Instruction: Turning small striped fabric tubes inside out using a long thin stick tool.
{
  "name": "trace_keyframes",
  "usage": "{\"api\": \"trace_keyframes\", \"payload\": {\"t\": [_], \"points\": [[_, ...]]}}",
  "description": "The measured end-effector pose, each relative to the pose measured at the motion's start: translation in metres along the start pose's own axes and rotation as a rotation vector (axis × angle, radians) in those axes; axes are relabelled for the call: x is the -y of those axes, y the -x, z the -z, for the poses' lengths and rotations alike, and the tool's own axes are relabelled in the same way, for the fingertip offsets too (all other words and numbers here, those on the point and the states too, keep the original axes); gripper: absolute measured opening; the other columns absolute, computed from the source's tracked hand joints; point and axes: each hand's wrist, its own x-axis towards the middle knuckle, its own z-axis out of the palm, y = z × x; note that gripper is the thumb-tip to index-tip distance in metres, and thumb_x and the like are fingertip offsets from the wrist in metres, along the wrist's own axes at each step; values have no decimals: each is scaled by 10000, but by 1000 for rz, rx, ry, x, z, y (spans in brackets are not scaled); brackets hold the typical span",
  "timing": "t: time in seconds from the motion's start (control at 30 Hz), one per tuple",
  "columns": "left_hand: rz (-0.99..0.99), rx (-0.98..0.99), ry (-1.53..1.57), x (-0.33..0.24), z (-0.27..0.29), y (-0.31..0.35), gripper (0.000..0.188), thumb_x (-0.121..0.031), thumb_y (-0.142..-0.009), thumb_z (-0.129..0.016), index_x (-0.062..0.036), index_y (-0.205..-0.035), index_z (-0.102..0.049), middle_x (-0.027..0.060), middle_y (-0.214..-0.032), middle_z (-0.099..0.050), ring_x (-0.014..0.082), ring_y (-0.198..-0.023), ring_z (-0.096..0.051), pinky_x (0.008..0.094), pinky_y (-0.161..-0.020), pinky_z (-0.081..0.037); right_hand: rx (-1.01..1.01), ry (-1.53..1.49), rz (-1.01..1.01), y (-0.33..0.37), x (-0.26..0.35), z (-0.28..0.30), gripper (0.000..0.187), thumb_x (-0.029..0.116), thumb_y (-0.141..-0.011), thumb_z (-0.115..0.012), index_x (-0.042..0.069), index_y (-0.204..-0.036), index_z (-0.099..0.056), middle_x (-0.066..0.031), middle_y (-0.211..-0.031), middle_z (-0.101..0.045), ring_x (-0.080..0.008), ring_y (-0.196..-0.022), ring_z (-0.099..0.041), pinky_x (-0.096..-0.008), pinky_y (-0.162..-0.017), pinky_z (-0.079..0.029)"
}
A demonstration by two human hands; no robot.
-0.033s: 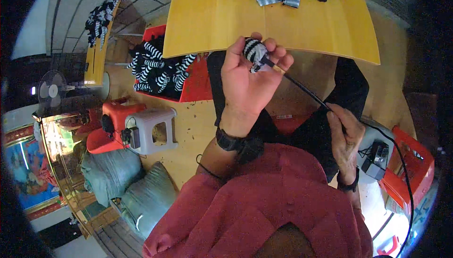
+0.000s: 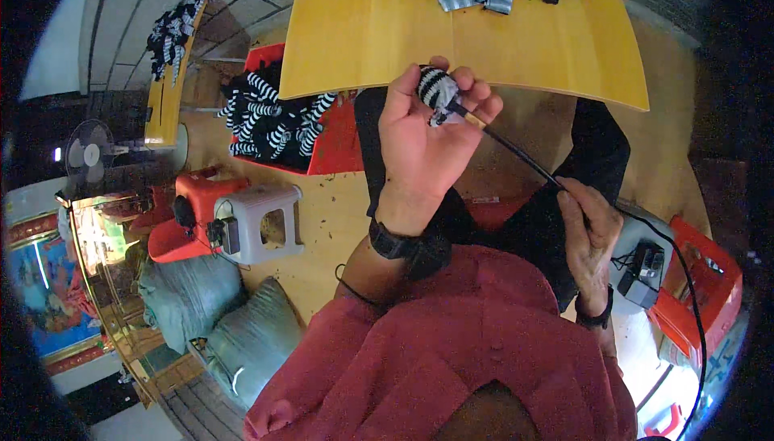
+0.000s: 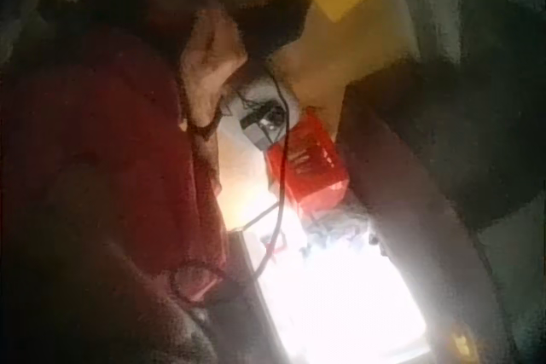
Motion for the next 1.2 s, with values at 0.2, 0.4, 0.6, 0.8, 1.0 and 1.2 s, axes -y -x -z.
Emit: {"api": "trace_keyframes", "payload": {"t": [0.2, 0.4, 0.6, 0.8, 1.0, 1.2], "points": [[-65, 31, -184, 11, -14, 8, 236, -234, -877, -481, -51, -1005, -560, 135, -958, -589, 303, -897, -557, 448, -834, -426, -81, -11, 56, 7, -2, -9, 129, 23, -816, -585, -22, -927, -635, -165, -854, -649, -258, -766, -640, -323, -695, -491], [-150, -30, -350, 3, -30, 14, 263, -196, -842, -535, -45, -1054, -571, 100, -927, -542, 237, -793, -504, 393, -783, -411, -38, 6, 69, 17, 7, -13, 114, 9, -813, -581, -33, -915, -609, -180, -831, -641, -298, -762, -644, -341, -669, -496], [-123, 135, -350, 2, -37, 16, 176, -261, -890, -528, -96, -920, -582, 0, -654, -434, 132, -522, -356, 299, -602, -320, 24, -30, 113, 31, 15, -25, 124, 5, -817, -577, -34, -933, -601, -190, -819, -637, -292, -709, -649, -341, -624, -502], [-195, 7, -499, 23, -60, 25, 260, -276, -952, -434, -147, -727, -462, -54, -519, -363, 55, -369, -277, 255, -508, -304, -110, -123, 171, 47, 14, -41, 130, 52, -844, -536, 5, -945, -603, -121, -664, -586, -203, -526, -550, -306, -510, -422], [-321, 190, -486, 40, -60, 39, 149, -181, -906, -538, -107, -798, -467, -30, -505, -363, 61, -352, -274, 259, -402, -313, -94, -103, 82, 60, 12, -43, 131, 88, -826, -580, -14, -897, -620, -104, -708, -625, -141, -566, -565, -263, -530, -431], [-382, 262, -473, 56, -57, 49, 71, -89, -902, -519, -77, -906, -449, -25, -459, -362, 55, -352, -281, 261, -387, -285, -105, -364, 88, 63, 17, -46, 158, 104, -831, -587, -33, -901, -623, -95, -737, -643, -117, -592, -561, -248, -550, -445]]}}
